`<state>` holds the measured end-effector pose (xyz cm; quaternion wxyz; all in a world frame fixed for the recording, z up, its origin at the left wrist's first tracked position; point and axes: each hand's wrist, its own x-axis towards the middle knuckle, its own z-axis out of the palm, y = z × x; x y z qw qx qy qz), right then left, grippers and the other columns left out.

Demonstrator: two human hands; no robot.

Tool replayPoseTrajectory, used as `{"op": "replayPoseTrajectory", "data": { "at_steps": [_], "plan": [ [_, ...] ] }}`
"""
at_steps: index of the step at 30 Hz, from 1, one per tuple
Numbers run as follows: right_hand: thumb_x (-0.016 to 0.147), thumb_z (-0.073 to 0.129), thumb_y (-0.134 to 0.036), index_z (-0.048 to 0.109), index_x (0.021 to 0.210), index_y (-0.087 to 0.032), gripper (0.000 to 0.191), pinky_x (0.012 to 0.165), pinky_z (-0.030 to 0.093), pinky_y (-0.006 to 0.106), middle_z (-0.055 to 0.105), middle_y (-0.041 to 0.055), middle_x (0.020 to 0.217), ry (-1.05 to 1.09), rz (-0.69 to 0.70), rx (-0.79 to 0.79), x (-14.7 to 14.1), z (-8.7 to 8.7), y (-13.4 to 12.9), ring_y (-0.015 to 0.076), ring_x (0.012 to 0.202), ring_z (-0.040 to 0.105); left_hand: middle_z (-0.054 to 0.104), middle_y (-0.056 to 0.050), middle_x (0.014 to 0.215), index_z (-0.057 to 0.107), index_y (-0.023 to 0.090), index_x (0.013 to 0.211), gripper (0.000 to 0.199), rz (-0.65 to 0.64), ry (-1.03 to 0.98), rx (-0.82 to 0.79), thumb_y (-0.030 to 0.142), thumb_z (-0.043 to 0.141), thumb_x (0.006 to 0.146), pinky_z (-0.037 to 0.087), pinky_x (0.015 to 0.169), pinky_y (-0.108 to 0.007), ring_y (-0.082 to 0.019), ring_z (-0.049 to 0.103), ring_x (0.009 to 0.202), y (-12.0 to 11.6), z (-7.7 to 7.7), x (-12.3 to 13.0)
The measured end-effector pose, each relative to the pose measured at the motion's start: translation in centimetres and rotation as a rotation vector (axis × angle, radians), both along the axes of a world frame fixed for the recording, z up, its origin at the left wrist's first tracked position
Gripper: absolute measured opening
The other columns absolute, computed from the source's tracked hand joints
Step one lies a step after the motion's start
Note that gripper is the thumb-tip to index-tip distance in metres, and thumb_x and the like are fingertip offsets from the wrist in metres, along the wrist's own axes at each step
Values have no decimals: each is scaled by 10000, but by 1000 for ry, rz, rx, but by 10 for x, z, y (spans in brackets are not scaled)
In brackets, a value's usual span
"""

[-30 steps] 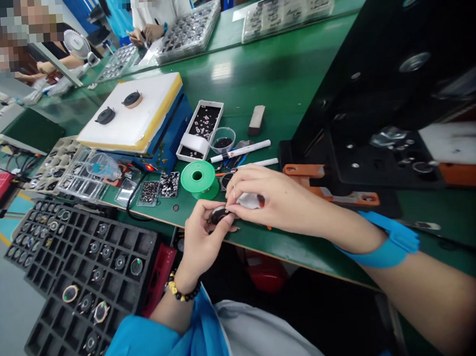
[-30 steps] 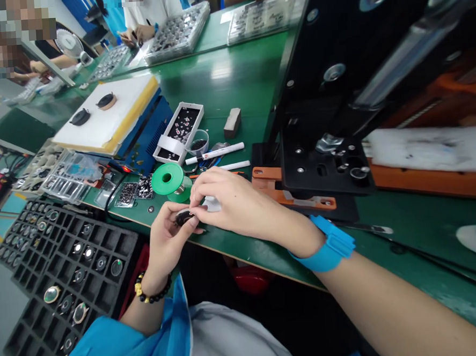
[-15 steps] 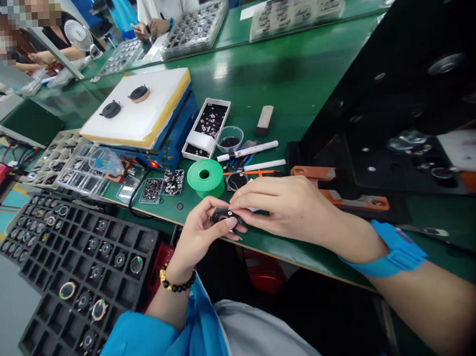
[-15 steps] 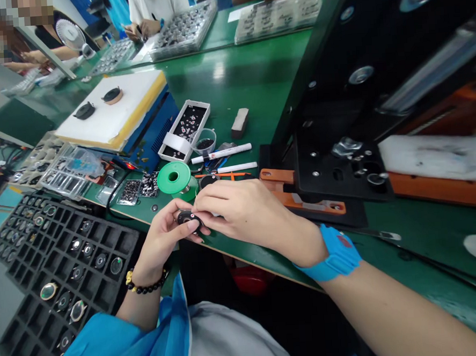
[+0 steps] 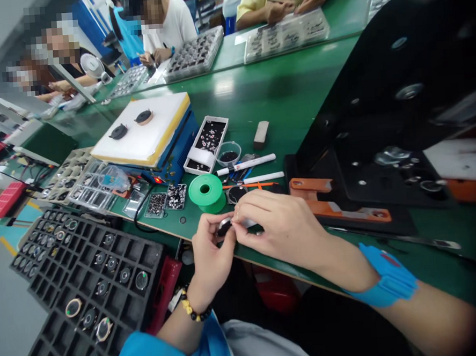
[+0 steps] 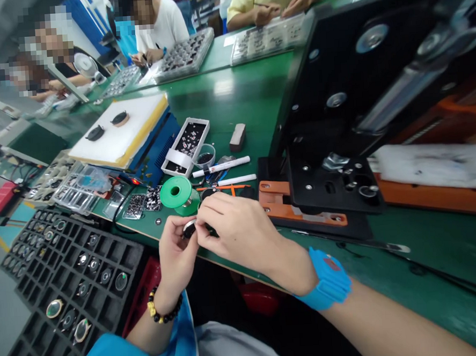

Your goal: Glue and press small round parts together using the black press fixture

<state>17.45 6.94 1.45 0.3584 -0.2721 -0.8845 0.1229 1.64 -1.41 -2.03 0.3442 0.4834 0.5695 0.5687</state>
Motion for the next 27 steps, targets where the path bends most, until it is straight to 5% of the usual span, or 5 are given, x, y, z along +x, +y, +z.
{"op": "replayPoseTrajectory", "data": {
  "at_steps": [13,27],
  "plan": [
    [915,658,-150,656,835,-201,95,744,425,332,676,11,930,-83,40,-304,5,9,8,205,960,642,767,-79,1111,649,207,1161,153,72,241,78,244,660,1013,618,867,-251,-166,757,1002,0,-12,6],
    [907,638,-300,726,825,-221,144,783,450,314,737,3,969,30,57,-907,4,7,16,187,912,663,765,-115,1230,630,208,1158,155,152,325,142,268,660,1019,629,946,-323,-210,754,1124,-1,-21,9]
  ]
}}
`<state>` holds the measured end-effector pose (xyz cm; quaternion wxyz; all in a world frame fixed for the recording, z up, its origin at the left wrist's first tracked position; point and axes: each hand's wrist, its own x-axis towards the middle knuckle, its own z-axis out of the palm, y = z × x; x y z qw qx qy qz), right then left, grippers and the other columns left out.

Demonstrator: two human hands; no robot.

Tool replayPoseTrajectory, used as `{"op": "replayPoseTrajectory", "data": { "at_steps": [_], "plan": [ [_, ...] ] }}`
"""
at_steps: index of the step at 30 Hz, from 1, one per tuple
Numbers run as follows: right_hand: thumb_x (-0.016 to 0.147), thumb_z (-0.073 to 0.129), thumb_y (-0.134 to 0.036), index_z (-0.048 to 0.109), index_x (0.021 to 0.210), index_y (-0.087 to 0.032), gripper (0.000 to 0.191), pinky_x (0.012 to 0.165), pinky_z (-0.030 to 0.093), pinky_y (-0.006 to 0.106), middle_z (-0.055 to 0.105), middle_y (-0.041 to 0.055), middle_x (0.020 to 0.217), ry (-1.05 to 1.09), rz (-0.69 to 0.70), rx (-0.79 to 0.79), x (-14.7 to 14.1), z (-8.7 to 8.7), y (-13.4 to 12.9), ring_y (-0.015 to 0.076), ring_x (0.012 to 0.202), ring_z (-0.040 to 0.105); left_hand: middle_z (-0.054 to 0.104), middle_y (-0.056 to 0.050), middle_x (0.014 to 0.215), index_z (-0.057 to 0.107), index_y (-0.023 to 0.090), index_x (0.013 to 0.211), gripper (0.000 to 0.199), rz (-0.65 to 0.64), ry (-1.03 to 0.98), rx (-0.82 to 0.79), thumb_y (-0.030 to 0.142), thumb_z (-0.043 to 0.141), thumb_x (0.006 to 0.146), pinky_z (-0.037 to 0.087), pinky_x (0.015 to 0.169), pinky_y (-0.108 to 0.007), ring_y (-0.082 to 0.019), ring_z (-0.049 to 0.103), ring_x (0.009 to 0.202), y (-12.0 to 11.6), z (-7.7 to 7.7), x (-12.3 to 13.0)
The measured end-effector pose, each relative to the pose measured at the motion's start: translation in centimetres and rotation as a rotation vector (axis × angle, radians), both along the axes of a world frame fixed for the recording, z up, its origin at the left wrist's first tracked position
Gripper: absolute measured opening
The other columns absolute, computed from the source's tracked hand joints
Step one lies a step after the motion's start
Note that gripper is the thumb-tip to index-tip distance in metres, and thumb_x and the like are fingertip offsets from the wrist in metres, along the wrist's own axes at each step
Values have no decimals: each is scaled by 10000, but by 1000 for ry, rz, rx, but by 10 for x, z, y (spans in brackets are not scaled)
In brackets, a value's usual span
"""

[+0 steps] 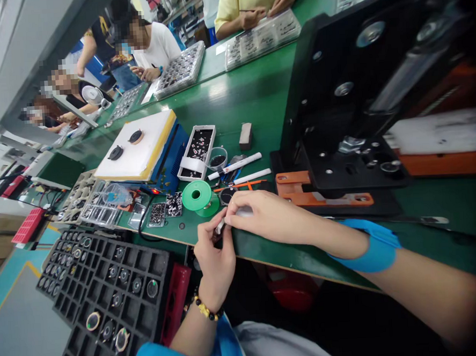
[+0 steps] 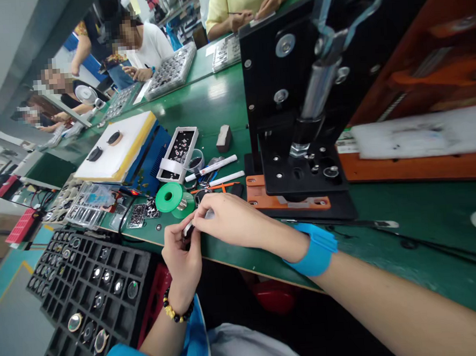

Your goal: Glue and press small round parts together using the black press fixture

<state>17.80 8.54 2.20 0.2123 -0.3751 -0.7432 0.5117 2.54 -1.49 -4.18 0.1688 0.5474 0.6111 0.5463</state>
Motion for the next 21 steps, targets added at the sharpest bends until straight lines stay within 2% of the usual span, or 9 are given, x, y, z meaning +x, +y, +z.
{"op": "replayPoseTrajectory", "data": {
  "at_steps": [6,11,16,21],
  "plan": [
    [892,644,-326,723,809,-198,172,767,476,312,746,32,949,40,28,-81,0,-2,3,202,895,666,763,-118,1242,615,208,1159,154,-8,0,20,250,658,1017,626,969,-344,-215,753,1133,-1,-1,1],
    [883,651,-317,734,822,-194,161,670,460,289,736,37,917,12,30,-100,1,1,3,191,822,659,764,-124,1243,607,206,1150,152,-9,7,34,233,663,1011,634,968,-350,-215,755,1134,-1,-2,1],
    [885,656,-269,738,819,-195,129,763,500,299,753,43,980,56,54,-91,1,-1,5,206,931,687,765,-127,1240,603,202,1155,159,-4,26,43,224,662,1010,637,962,-355,-215,760,1119,-2,-4,0],
    [888,656,-270,725,811,-193,129,796,504,310,752,42,984,52,70,-113,1,-1,5,208,940,687,762,-117,1255,601,209,1167,169,-16,37,51,211,663,1010,631,972,-347,-204,757,1125,-3,-5,0]
  ]
}}
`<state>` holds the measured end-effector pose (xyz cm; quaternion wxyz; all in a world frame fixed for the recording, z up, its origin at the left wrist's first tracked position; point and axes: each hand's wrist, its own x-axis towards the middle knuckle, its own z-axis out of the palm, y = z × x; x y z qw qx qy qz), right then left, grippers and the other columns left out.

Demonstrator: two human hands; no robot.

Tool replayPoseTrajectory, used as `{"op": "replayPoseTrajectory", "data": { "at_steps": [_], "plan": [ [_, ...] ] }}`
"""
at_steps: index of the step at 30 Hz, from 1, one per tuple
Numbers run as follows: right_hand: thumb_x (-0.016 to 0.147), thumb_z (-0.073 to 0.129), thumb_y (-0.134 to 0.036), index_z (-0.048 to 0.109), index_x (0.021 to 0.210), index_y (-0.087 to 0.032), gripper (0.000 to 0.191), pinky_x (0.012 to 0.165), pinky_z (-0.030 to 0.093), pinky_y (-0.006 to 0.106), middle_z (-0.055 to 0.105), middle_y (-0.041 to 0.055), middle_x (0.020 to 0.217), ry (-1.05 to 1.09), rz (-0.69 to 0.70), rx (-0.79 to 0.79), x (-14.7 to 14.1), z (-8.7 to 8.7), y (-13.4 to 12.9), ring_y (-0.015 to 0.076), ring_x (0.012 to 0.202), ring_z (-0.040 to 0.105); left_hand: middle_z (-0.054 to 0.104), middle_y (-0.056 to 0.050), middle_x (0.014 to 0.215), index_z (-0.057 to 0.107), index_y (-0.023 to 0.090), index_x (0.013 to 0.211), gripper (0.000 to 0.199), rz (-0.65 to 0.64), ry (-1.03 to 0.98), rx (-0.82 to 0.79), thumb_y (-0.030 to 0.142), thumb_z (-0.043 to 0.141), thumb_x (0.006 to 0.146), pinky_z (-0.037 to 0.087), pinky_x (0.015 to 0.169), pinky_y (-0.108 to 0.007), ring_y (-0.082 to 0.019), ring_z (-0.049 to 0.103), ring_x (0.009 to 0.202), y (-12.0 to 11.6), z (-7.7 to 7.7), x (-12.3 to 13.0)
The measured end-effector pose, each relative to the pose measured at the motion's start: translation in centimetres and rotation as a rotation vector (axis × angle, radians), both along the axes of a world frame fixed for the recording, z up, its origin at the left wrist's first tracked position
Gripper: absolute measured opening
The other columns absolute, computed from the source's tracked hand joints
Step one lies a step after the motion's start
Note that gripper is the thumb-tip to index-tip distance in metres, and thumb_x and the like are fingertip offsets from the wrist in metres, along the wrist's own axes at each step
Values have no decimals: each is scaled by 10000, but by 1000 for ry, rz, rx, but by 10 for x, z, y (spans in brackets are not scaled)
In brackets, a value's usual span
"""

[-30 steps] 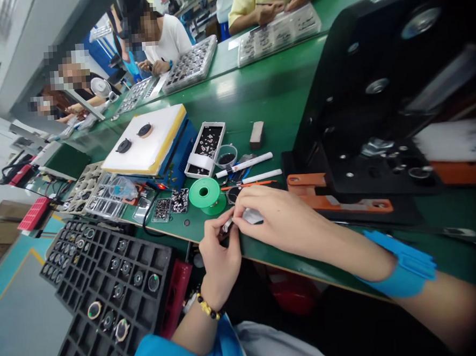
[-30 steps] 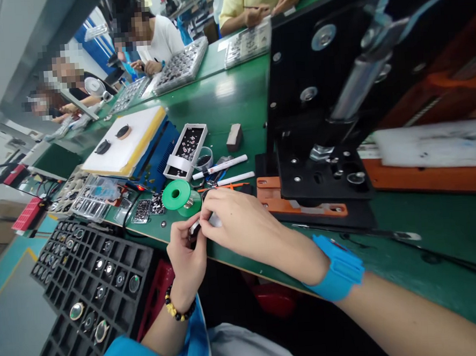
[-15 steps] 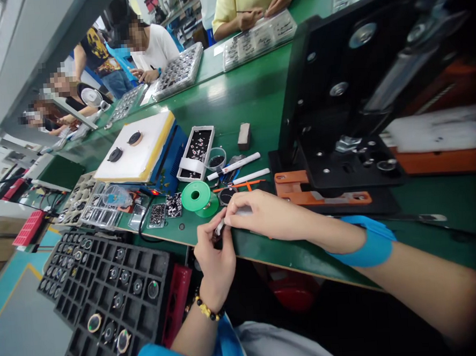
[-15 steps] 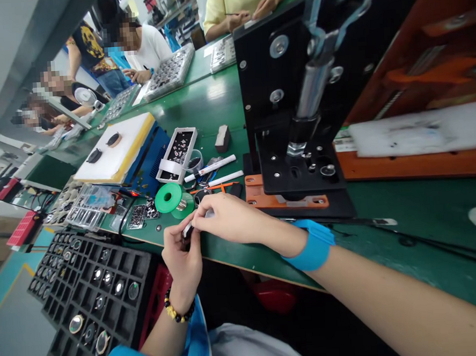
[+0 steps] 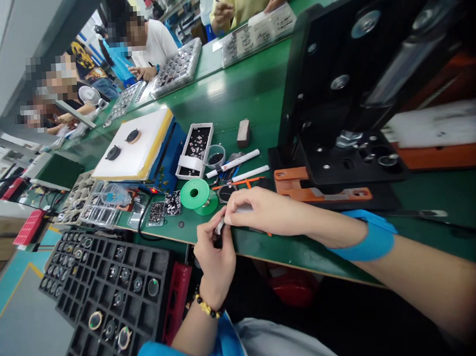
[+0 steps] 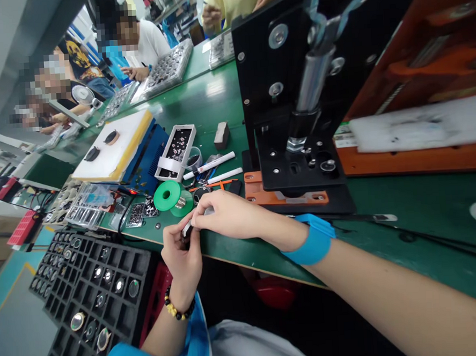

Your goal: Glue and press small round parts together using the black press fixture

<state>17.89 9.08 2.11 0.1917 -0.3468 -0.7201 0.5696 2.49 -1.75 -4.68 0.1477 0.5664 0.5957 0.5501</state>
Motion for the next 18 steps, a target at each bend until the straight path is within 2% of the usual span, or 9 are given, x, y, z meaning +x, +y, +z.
{"op": "replayPoseTrajectory", "data": {
  "at_steps": [6,13,18],
  "plan": [
    [870,662,-258,726,784,-194,125,742,489,296,737,40,918,1,-8,-11,0,1,1,203,887,666,768,-136,1232,600,196,1149,154,16,32,-4,233,658,1011,647,942,-360,-223,766,1107,0,2,1],
    [849,638,-311,702,807,-181,150,498,372,251,654,12,775,-23,-5,-93,1,6,-1,109,546,506,768,-136,1235,587,202,1132,141,8,31,-1,241,655,1014,649,944,-368,-225,766,1110,0,3,2],
    [820,638,-295,695,788,-174,138,485,367,241,663,19,785,-23,-9,-100,0,8,-1,106,543,512,771,-136,1226,591,199,1125,138,10,39,6,240,658,1012,651,931,-366,-228,770,1098,0,4,1]
  ]
}}
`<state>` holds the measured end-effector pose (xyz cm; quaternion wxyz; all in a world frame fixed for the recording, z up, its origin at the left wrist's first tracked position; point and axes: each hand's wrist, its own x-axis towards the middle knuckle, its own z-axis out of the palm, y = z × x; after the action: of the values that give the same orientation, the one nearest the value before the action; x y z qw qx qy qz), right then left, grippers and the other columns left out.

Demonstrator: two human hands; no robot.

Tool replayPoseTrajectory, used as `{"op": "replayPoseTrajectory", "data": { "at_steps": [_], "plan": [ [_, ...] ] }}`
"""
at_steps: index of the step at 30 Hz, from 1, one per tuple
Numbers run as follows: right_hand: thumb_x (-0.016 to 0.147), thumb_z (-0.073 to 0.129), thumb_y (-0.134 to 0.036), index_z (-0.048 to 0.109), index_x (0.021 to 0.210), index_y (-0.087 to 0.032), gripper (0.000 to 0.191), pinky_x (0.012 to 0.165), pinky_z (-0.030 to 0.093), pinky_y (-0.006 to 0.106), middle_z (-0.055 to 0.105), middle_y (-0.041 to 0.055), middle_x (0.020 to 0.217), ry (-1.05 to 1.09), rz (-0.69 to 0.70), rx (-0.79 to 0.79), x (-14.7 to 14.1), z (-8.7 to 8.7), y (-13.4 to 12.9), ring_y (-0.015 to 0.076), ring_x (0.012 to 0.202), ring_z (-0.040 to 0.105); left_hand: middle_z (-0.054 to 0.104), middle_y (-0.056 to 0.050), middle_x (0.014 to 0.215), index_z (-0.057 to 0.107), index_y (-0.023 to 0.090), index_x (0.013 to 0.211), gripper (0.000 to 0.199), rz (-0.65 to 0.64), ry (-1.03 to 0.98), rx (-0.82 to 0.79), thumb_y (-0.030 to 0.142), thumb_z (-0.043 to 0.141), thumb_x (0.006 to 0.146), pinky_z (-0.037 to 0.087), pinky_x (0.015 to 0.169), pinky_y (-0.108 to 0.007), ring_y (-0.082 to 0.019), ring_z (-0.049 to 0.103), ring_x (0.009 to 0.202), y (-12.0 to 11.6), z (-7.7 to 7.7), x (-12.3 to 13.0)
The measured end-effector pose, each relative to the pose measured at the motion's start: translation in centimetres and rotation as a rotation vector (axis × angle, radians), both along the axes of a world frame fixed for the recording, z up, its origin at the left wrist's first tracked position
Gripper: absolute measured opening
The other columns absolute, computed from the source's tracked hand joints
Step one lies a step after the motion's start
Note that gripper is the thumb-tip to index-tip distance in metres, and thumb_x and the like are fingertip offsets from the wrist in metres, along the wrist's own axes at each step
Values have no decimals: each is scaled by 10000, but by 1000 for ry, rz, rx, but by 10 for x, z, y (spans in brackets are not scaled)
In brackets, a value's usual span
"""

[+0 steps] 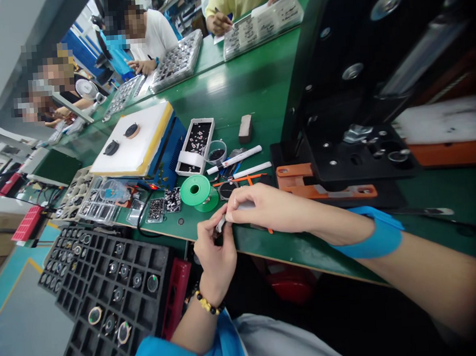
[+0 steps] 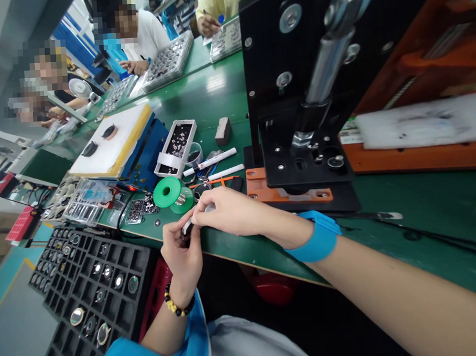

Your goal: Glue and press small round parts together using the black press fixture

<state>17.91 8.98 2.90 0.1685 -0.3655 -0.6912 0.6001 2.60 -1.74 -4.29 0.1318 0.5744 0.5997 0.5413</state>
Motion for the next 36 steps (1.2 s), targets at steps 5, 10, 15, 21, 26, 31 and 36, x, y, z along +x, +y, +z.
{"op": "replayPoseTrajectory", "data": {
  "at_steps": [5,10,15,21,26,31,36],
  "plan": [
    [827,638,-310,679,813,-183,134,437,340,245,652,20,736,-35,12,-75,1,1,0,121,516,511,766,-122,1248,586,208,1125,142,-15,-20,6,205,663,1006,637,948,-346,-217,761,1125,0,1,0],
    [859,628,-321,702,832,-186,156,482,379,254,681,21,782,-45,16,-8,1,0,1,127,559,543,767,-117,1246,590,211,1127,142,-11,-35,-1,210,665,1006,638,939,-336,-215,764,1116,0,1,1],
    [879,667,-336,741,850,-196,161,651,462,264,738,33,905,-48,-5,141,3,-3,1,177,809,652,772,-127,1222,601,205,1131,158,3,-44,8,250,679,1001,645,934,-356,-229,773,1090,0,0,1],
    [878,694,-344,762,857,-220,143,662,469,279,751,11,901,-44,-33,127,1,-4,-2,177,800,664,766,-133,1235,596,201,1154,167,-2,-65,4,239,668,1008,639,959,-362,-227,763,1119,0,1,1],
    [886,659,-285,766,797,-215,156,810,509,317,773,14,949,27,-32,56,-4,-2,-4,205,931,698,761,-121,1256,570,211,1138,154,-16,-95,20,196,656,1012,630,982,-358,-212,748,1156,1,0,2],
    [884,648,-297,764,815,-198,168,779,514,305,764,30,933,13,-9,2,-4,-2,-3,208,923,689,759,-130,1253,564,206,1127,149,-11,-87,34,183,655,1011,624,1004,-376,-216,746,1162,1,-1,2],
    [868,656,-322,759,809,-187,180,750,495,282,736,26,886,23,-15,-13,-2,0,-3,180,842,658,764,-124,1242,568,202,1133,160,-7,-75,40,164,657,1006,628,993,-362,-209,749,1155,1,0,3]
  ]
}}
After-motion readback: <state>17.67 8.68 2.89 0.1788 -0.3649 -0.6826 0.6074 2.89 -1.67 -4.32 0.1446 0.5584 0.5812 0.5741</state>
